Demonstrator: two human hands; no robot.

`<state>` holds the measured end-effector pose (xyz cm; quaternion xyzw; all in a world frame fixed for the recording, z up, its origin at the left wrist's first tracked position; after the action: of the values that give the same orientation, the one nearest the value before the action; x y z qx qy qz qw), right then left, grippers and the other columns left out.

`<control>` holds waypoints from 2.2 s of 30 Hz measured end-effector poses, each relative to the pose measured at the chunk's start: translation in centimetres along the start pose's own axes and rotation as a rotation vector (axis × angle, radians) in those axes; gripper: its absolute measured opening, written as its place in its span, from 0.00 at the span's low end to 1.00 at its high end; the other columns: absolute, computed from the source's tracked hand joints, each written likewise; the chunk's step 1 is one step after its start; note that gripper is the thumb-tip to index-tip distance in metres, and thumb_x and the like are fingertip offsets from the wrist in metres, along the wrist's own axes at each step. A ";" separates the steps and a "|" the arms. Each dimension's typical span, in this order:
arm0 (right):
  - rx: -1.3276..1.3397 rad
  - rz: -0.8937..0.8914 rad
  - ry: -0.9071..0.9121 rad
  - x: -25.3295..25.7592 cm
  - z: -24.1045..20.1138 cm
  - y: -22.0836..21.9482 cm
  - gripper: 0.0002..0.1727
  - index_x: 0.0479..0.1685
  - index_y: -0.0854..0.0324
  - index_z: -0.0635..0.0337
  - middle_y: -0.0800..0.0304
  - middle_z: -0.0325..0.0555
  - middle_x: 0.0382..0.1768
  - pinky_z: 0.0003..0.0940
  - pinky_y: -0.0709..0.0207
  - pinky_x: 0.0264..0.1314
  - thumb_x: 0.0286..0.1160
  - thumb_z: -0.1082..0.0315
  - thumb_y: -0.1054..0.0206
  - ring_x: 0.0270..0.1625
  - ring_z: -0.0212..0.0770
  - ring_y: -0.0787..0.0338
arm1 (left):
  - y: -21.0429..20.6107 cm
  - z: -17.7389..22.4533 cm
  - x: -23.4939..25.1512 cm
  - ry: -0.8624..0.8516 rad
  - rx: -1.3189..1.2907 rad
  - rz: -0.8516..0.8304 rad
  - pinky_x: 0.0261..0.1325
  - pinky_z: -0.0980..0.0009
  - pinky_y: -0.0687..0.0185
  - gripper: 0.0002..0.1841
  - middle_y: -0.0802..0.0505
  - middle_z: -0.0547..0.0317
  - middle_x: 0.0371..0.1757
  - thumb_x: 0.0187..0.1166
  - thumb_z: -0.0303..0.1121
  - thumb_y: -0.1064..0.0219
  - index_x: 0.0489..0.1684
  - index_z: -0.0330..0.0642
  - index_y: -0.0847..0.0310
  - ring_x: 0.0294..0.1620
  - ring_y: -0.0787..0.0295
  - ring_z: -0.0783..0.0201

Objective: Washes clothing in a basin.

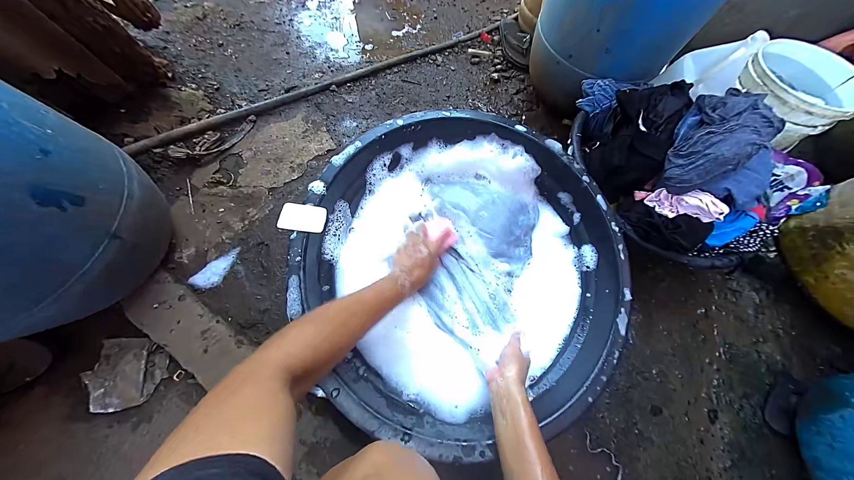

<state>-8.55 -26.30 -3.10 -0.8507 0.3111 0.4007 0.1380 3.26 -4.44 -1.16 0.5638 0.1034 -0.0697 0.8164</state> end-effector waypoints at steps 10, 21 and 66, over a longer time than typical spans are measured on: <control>0.031 0.023 -0.021 -0.1 0.5 0.7 0.28 0.86 0.42 0.63 0.31 0.62 0.80 0.51 0.31 0.78 0.95 0.56 0.51 0.78 0.52 0.26 | -1.9 2.9 -1.8 0.002 -0.062 -0.142 0.68 0.34 0.22 0.31 0.34 0.28 0.87 0.86 0.39 0.42 0.92 0.61 0.40 0.80 0.29 0.27; 0.173 -0.411 0.169 -2.0 -6.3 -1.5 0.23 0.83 0.41 0.60 0.21 0.51 0.64 0.37 0.18 0.62 0.94 0.64 0.53 0.60 0.38 0.15 | 3.8 -4.8 -0.8 0.232 -0.568 0.010 0.73 0.33 0.28 0.47 0.38 0.21 0.85 0.77 0.30 0.27 0.96 0.48 0.55 0.76 0.27 0.25; -0.144 -0.049 -0.014 2.4 -0.8 -1.7 0.31 0.80 0.35 0.69 0.27 0.65 0.76 0.55 0.31 0.77 0.95 0.51 0.53 0.76 0.55 0.24 | -1.0 10.1 -2.0 -0.224 0.008 -0.289 0.68 0.30 0.26 0.33 0.38 0.25 0.88 0.85 0.36 0.39 0.93 0.54 0.43 0.80 0.31 0.23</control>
<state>-5.84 -26.38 -4.49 -0.8629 0.2595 0.4246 0.0883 2.01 -14.26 1.87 0.5351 0.0915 -0.2492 0.8020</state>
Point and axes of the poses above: each hand's wrist, its own x-axis towards the middle knuckle, its own y-axis out of the back of the hand, z = x × y, the point moved 8 cm from there along x, towards the middle knuckle
